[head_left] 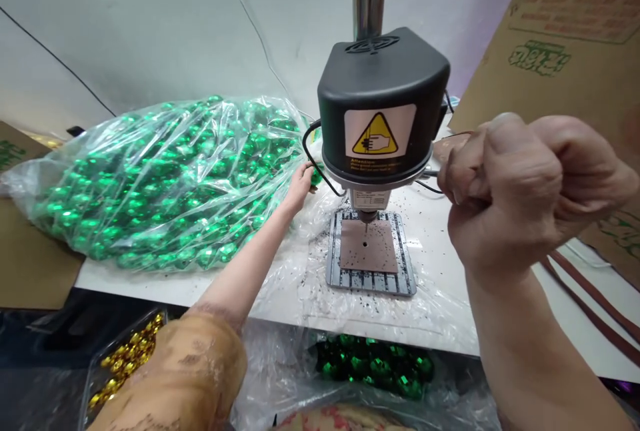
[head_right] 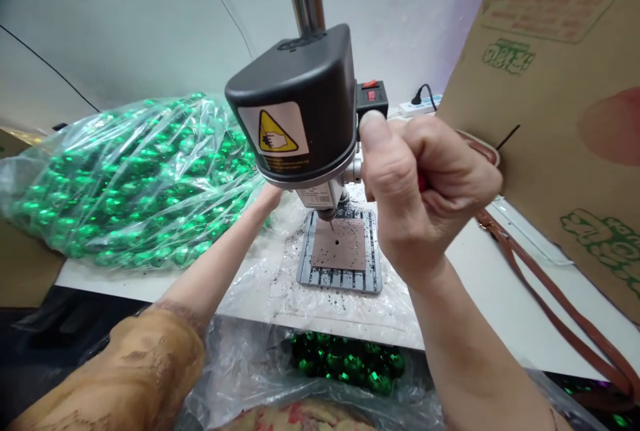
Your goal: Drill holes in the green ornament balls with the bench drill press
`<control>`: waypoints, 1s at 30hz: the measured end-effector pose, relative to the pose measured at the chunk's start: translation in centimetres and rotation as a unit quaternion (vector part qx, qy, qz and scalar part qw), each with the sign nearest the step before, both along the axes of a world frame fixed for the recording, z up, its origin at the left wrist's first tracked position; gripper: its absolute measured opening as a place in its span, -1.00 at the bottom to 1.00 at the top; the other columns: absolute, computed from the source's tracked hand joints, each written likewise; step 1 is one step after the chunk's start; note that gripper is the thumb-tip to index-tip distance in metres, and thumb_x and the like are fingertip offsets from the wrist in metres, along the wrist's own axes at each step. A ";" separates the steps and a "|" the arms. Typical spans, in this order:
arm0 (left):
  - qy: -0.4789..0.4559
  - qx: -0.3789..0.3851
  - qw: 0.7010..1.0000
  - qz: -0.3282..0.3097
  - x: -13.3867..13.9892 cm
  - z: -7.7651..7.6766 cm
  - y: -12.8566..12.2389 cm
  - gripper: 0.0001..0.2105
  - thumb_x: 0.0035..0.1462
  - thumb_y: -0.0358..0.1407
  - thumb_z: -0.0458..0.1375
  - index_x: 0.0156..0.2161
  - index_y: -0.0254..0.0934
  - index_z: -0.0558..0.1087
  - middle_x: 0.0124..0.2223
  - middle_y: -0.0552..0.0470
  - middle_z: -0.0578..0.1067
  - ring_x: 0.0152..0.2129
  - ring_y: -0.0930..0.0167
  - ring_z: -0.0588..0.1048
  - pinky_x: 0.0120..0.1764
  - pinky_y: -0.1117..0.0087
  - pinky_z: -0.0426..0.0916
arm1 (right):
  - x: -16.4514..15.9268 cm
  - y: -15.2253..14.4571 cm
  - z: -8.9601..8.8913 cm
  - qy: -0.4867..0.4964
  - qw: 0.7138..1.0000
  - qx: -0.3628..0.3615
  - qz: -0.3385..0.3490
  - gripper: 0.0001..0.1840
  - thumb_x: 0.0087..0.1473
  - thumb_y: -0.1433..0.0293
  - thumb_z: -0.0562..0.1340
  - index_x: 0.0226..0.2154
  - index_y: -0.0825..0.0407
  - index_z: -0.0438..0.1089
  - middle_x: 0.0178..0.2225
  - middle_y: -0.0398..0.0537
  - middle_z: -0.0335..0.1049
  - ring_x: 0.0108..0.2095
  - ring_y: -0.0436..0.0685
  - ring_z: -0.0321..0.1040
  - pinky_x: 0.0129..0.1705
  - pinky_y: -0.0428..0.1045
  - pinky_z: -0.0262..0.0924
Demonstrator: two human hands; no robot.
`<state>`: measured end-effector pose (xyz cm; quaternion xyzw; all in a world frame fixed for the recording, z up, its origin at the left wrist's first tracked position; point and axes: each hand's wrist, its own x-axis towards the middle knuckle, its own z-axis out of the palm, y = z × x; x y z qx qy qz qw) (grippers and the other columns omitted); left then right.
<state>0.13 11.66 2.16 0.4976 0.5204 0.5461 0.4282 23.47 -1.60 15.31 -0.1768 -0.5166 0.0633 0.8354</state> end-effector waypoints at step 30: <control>0.088 -0.001 0.973 -0.213 4.0 -3.7 -13.3 -0.40 0.08 -0.10 0.40 0.16 -0.27 0.37 -0.04 -0.10 0.55 -0.10 0.26 0.55 -0.02 0.21 0.46 | 0.1 -0.8 0.1 -0.026 0.998 -0.060 0.003 -0.45 0.20 0.22 0.30 -0.66 -0.03 0.04 -0.73 -0.28 0.01 -0.71 -0.05 -0.05 -0.59 0.04 -0.10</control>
